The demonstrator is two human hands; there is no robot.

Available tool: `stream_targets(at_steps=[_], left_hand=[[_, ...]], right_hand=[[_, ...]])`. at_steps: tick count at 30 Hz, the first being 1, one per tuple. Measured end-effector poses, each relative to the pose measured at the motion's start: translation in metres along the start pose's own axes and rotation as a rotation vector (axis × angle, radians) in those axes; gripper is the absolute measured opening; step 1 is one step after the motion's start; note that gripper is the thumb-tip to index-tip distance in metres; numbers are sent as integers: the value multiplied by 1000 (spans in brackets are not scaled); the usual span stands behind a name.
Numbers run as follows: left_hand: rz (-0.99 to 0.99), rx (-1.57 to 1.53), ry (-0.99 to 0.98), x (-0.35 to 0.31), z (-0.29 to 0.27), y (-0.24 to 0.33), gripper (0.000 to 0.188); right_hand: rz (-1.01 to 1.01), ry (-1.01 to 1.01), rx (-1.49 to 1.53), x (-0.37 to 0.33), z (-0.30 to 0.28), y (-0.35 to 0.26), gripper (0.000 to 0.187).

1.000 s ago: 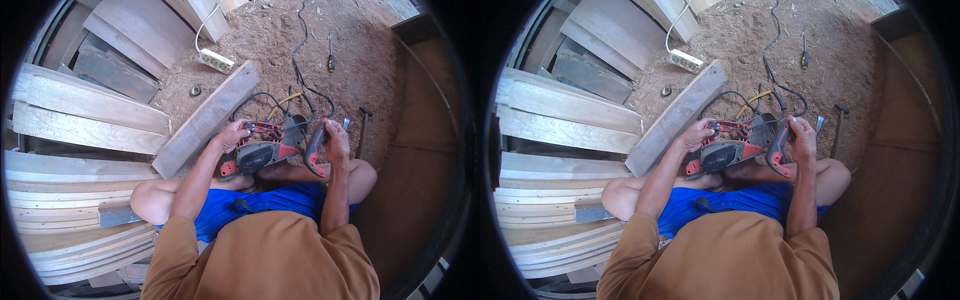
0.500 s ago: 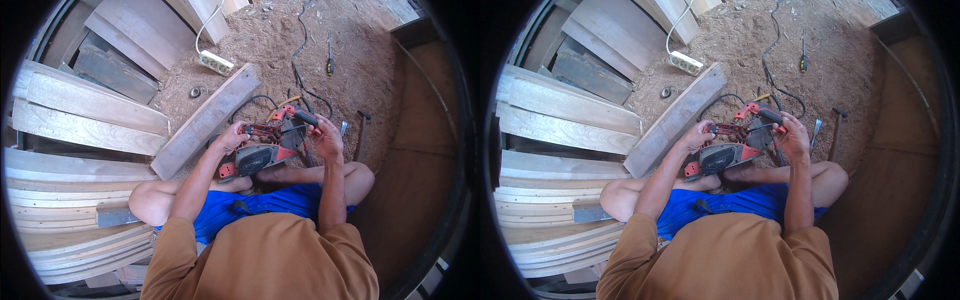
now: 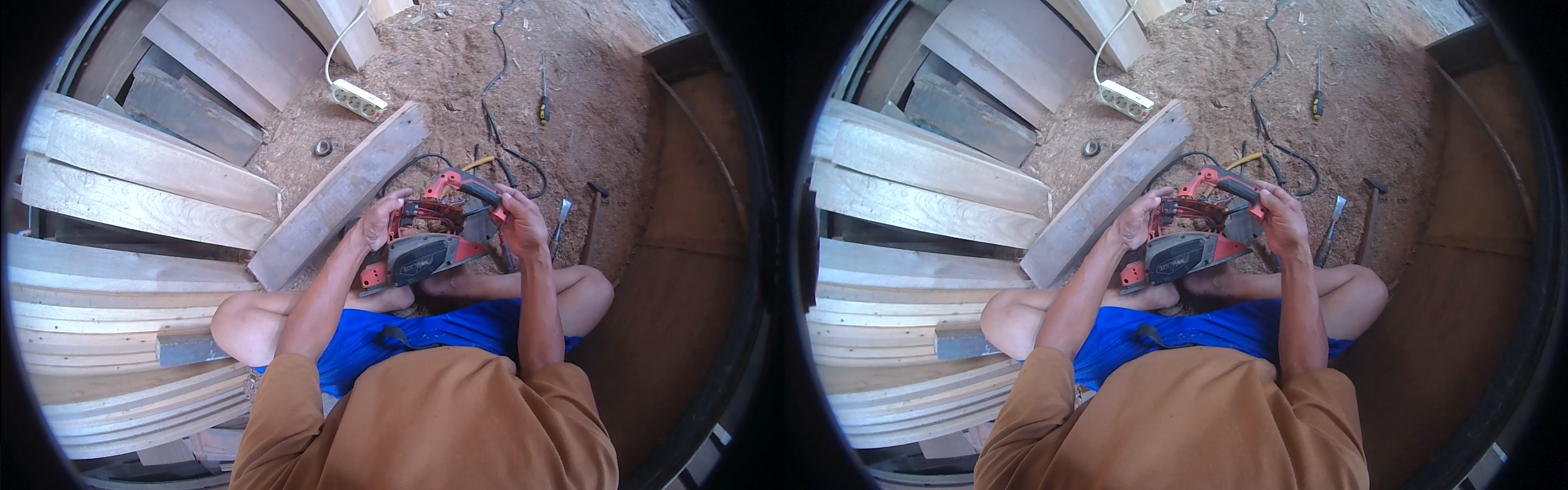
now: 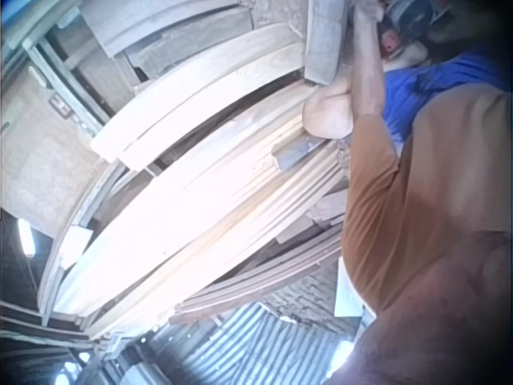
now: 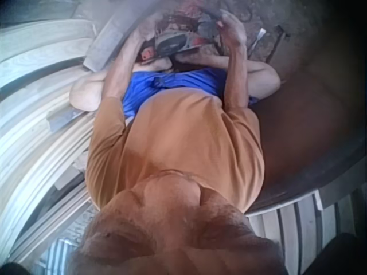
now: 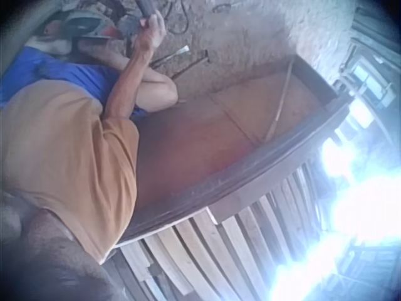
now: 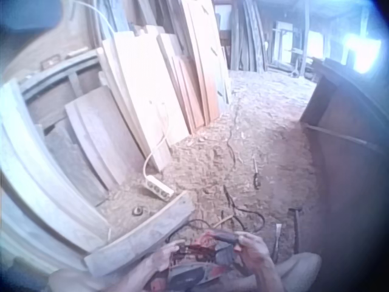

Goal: The person repairs a power sander by adjusting its internal wiring with a screwdriver, picking up a handle cover, and fitting the cover onto the tool body by hand.

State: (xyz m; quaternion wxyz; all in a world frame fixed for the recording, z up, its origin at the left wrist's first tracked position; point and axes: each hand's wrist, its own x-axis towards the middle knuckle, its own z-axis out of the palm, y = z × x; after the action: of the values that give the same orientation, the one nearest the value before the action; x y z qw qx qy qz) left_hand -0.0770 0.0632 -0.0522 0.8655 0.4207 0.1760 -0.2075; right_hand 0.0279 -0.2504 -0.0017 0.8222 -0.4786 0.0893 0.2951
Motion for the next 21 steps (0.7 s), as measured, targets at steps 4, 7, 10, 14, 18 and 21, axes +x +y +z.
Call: stream_targets(at_steps=[4,7,10,14,18,21], left_hand=[[12,-76,-12,-4,18,9,60],[54,-56,-9,-9,20,11,59],[50,-91,-8,-13,30,16,59],[19,-123,-41,-13,32,19,61],[28,-16,20,-17,27,19,58],[37,5,11,-16,26,18,55]], right_hand=[[14,-90,-52,14,-2,8,31],[13,-117,-88,17,18,10,32],[26,-93,-127,20,30,12,30],[47,-98,-176,30,21,20,28],[94,-24,-208,30,22,20,25],[91,17,-254,28,21,20,21]])
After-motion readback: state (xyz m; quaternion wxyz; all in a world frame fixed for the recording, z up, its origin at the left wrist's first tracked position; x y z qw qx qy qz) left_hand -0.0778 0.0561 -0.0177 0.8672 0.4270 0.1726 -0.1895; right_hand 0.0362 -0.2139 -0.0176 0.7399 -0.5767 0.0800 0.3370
